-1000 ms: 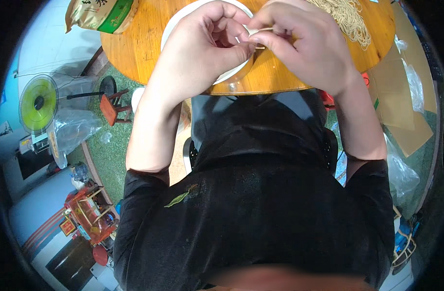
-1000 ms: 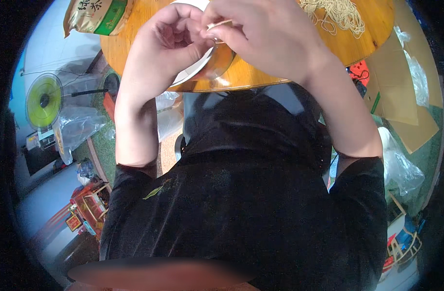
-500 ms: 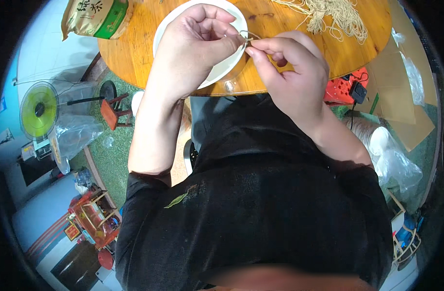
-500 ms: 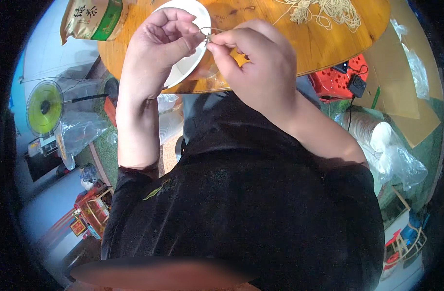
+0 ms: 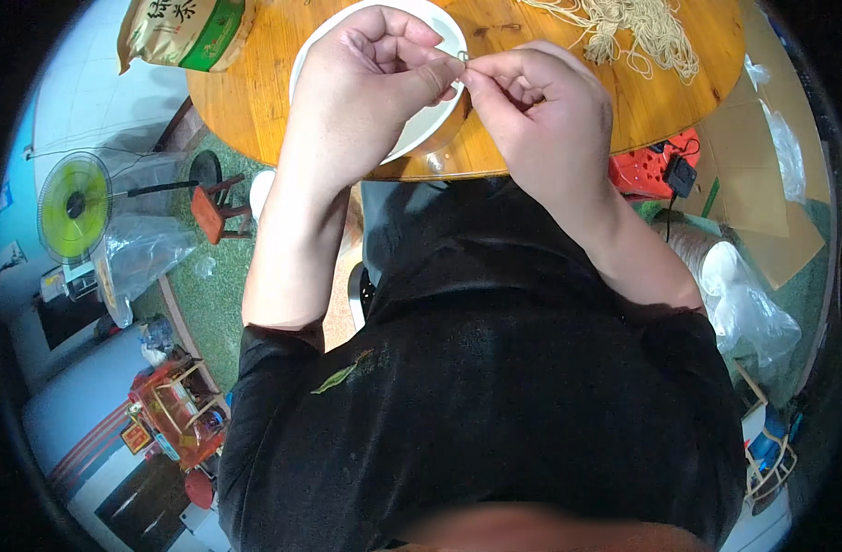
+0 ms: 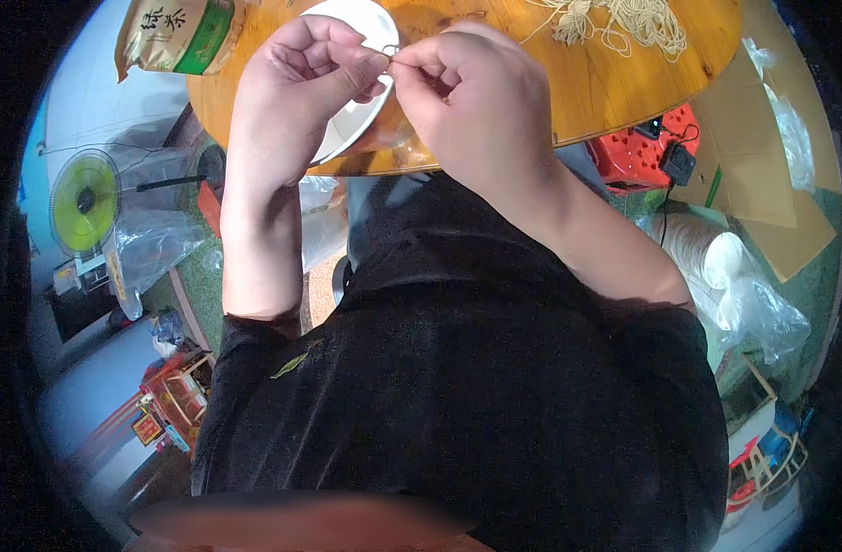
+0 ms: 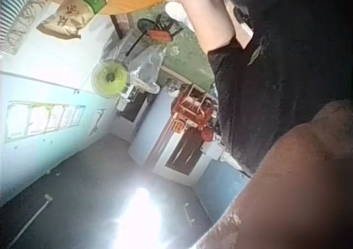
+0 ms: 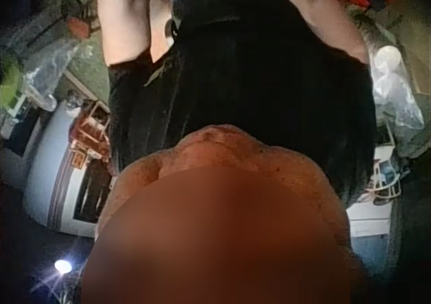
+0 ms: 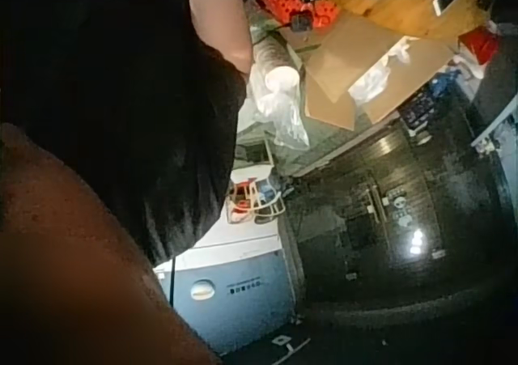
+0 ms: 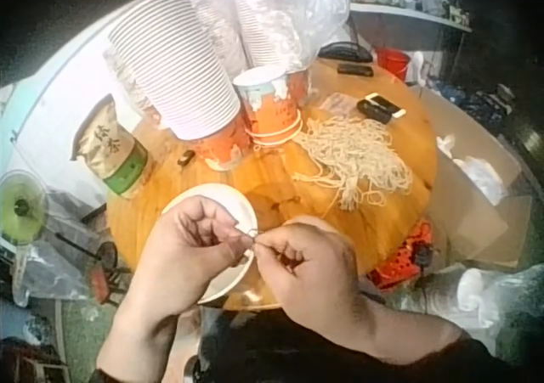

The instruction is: Manually attaching thin bamboo strips to the rims of paper containers to create handles.

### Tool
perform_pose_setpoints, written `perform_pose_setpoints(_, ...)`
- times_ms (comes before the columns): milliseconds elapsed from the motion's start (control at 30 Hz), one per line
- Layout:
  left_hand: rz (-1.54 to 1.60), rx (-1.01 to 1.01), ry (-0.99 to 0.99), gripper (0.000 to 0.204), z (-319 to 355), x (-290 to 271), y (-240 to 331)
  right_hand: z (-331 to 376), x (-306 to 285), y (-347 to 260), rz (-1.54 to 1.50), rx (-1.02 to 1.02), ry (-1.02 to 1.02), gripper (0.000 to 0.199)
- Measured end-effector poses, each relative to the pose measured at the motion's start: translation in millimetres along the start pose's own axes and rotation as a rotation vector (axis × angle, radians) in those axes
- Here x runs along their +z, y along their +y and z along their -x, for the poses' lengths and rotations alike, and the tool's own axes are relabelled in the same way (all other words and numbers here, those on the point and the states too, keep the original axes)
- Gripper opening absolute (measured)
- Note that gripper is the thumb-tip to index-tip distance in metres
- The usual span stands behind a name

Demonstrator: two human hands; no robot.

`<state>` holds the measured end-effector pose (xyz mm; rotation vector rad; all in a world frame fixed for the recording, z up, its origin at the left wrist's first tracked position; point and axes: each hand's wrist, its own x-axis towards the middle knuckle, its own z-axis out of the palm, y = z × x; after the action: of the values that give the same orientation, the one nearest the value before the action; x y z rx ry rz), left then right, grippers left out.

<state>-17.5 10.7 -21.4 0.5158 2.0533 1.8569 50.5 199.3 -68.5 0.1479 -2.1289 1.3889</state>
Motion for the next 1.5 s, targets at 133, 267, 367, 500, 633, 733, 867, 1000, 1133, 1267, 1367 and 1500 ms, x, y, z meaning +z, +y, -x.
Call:
perform_pose_setpoints(133,-0.054,0.019,0.020,0.017,3.6,2.9,-0.2,0.2,1.5,4.2,-0.075,0.051,-0.027,0.006)
perform_pose_setpoints(267,-0.280,0.118,0.065,0.016,10.6,16.2,9.0,8.1,10.5,17.7,-0.495,0.270,-0.054,0.010)
perform_pose_setpoints(367,-0.391,0.208,0.080,0.012,15.6,17.7,4.6,4.4,-3.1,12.8,-0.781,0.590,-0.229,0.016)
perform_pose_setpoints(500,-0.479,0.323,0.120,0.012,22.3,16.2,4.5,5.8,-5.5,19.6,-1.072,0.713,-0.259,0.020)
perform_pose_setpoints(633,-0.606,0.379,0.097,0.017,24.0,16.3,12.1,9.4,-6.1,21.6,-1.097,0.766,-0.280,0.022)
perform_pose_setpoints(733,-0.849,0.376,0.018,0.018,27.5,17.0,20.7,10.6,-8.5,22.1,-1.096,0.757,-0.313,0.022)
perform_pose_setpoints(867,-0.906,0.434,0.060,0.016,28.0,19.5,15.8,12.8,-3.3,18.4,-1.095,0.747,-0.260,0.020)
perform_pose_setpoints(1000,-0.947,0.441,0.053,0.012,26.8,21.9,19.5,13.9,-5.1,20.1,-1.066,0.681,-0.266,0.018)
perform_pose_setpoints(1133,-0.931,0.382,0.069,0.010,26.5,21.4,16.8,16.2,-2.0,13.5,-0.755,0.478,-0.199,0.015)
perform_pose_setpoints(1267,-0.774,0.387,0.123,0.010,23.7,22.1,12.7,14.9,6.7,25.9,-0.515,0.205,-0.067,0.017)
perform_pose_setpoints(1367,-0.763,0.391,0.113,0.011,22.9,21.1,12.4,7.7,1.4,32.6,-0.202,-0.049,-0.068,0.021)
perform_pose_setpoints(1500,-0.771,0.380,0.096,0.010,24.3,19.0,14.1,-0.2,-1.6,28.6,-0.074,-0.255,-0.059,0.011)
